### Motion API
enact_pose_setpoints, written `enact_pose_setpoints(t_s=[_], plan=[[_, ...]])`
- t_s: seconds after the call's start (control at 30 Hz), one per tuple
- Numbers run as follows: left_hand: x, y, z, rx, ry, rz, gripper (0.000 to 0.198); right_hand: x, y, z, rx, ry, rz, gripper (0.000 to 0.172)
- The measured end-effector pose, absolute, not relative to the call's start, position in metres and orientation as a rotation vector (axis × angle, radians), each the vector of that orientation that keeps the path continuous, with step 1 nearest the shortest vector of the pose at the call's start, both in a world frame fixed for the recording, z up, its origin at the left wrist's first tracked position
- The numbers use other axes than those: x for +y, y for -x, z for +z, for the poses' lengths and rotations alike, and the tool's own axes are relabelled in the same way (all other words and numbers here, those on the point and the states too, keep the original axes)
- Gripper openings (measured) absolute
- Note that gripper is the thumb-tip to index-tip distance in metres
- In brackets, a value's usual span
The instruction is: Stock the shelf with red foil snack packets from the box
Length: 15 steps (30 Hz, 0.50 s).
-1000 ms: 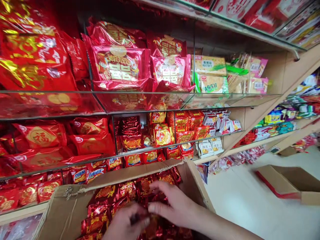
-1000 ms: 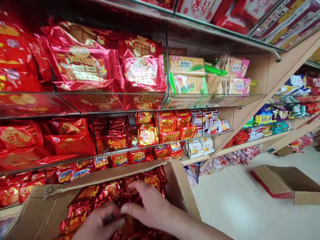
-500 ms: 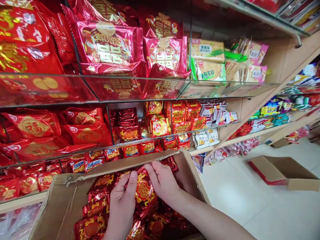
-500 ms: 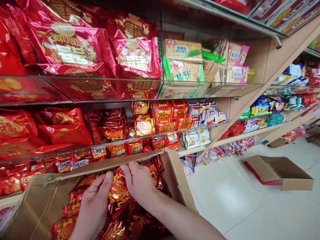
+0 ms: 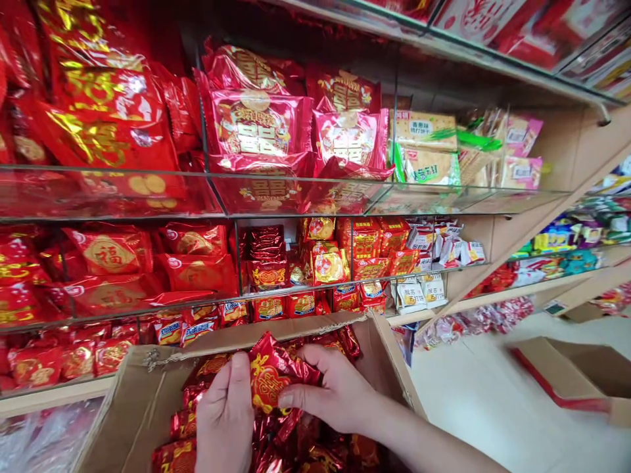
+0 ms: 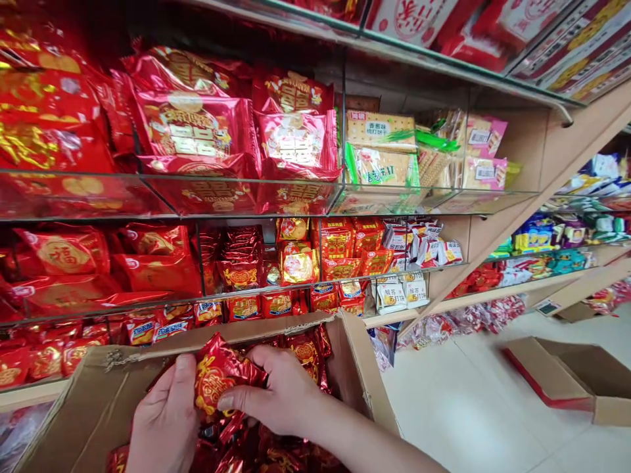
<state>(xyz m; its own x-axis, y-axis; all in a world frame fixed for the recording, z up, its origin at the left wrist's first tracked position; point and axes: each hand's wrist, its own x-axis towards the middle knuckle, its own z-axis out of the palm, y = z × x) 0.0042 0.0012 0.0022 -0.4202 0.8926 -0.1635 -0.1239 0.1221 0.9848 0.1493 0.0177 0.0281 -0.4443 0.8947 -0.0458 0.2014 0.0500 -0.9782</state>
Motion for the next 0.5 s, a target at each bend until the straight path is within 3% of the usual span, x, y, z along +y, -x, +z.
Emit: enact_pose_setpoints(t_s=[0.13,0.27,0.5], plan=[[-0.003,0.012,0.007,1.570,-0.888,1.530,0.035,0.029,-0.151,0.061,-2.081,1.088,1.151,0.025],[-0.003,0.025,0.015,1.558,-0.941,1.458,0.036,0.045,-0.153,0.079,-2.112,1.064,1.015,0.025],[-0.001,0.034,0.002,1.401,-0.991,1.189,0.046,0.127,-0.145,0.101,-2.176,1.406,0.277,0.023]])
